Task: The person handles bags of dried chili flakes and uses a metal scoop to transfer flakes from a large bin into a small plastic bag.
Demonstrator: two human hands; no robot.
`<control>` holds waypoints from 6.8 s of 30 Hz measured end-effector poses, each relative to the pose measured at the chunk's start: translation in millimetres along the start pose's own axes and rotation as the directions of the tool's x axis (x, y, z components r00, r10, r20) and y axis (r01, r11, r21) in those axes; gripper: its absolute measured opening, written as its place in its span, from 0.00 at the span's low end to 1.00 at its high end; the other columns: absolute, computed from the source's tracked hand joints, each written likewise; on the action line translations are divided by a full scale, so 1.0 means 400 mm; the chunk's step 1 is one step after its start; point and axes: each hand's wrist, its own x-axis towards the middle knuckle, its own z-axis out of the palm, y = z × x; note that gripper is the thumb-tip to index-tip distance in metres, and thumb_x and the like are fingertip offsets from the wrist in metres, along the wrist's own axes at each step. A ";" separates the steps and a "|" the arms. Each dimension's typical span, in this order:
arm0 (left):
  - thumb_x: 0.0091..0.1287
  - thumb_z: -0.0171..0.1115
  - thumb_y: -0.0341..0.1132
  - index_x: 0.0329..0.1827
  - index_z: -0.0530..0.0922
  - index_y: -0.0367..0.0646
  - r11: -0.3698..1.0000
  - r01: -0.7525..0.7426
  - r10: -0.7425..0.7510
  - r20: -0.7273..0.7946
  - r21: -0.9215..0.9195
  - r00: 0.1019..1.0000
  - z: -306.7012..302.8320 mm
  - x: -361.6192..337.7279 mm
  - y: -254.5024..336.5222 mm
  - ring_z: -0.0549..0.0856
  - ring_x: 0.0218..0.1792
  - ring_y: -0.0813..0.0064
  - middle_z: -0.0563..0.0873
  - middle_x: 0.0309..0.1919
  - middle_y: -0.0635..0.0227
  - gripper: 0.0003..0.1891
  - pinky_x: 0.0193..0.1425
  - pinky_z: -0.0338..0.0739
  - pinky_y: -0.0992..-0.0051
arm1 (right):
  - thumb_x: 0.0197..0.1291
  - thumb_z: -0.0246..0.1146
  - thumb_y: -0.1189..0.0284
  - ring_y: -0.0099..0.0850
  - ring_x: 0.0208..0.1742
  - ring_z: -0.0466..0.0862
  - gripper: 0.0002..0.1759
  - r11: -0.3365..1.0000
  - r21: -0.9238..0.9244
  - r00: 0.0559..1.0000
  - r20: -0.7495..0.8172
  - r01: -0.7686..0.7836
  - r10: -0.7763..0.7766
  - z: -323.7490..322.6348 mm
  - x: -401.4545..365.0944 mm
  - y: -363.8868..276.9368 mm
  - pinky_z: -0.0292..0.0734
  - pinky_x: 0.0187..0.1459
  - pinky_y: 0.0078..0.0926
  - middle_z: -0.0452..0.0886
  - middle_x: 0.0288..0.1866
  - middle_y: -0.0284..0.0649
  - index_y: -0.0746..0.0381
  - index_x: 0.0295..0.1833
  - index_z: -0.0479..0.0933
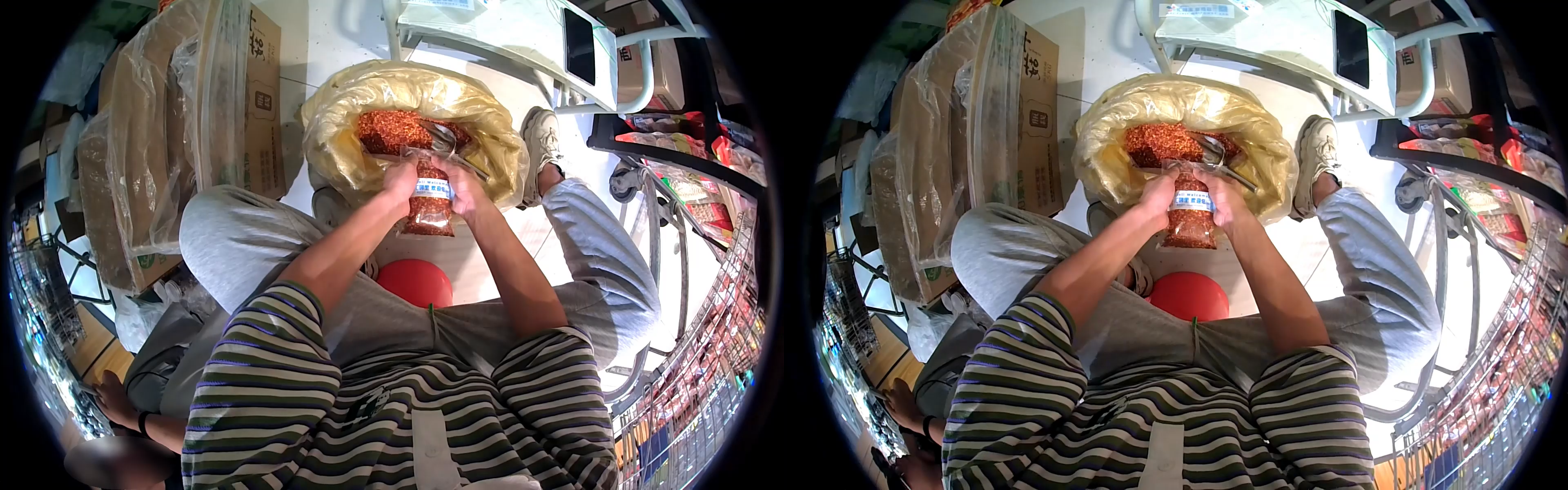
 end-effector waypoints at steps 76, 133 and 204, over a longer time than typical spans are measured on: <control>0.77 0.53 0.45 0.59 0.75 0.34 0.975 -0.031 0.068 -0.162 0.220 0.985 -0.009 0.031 -0.016 0.85 0.37 0.64 0.84 0.43 0.56 0.21 0.40 0.81 0.58 | 0.58 0.72 0.71 0.34 0.37 0.87 0.17 1.000 -0.014 0.999 0.042 0.017 -0.016 -0.018 0.039 0.027 0.86 0.37 0.37 0.86 0.39 0.43 0.70 0.49 0.80; 0.78 0.44 0.39 0.57 0.72 0.34 0.043 -0.988 0.972 0.235 -0.150 0.006 0.099 -0.592 0.307 0.78 0.51 0.74 0.80 0.50 0.63 0.17 0.60 0.71 0.72 | 0.61 0.64 0.76 0.30 0.58 0.77 0.24 0.084 -0.241 0.227 0.663 0.967 -0.714 0.399 -0.580 -0.304 0.71 0.62 0.31 0.78 0.55 0.43 0.68 0.61 0.68; 0.50 0.81 0.30 0.56 0.76 0.36 -0.233 -0.945 0.948 0.272 0.228 -0.168 0.097 -0.498 0.340 0.86 0.47 0.70 0.84 0.48 0.60 0.30 0.53 0.81 0.72 | 0.76 0.46 0.65 0.35 0.60 0.81 0.26 -0.001 -0.435 0.353 0.732 0.900 -0.583 0.371 -0.616 -0.468 0.67 0.67 0.31 0.82 0.59 0.50 0.66 0.74 0.64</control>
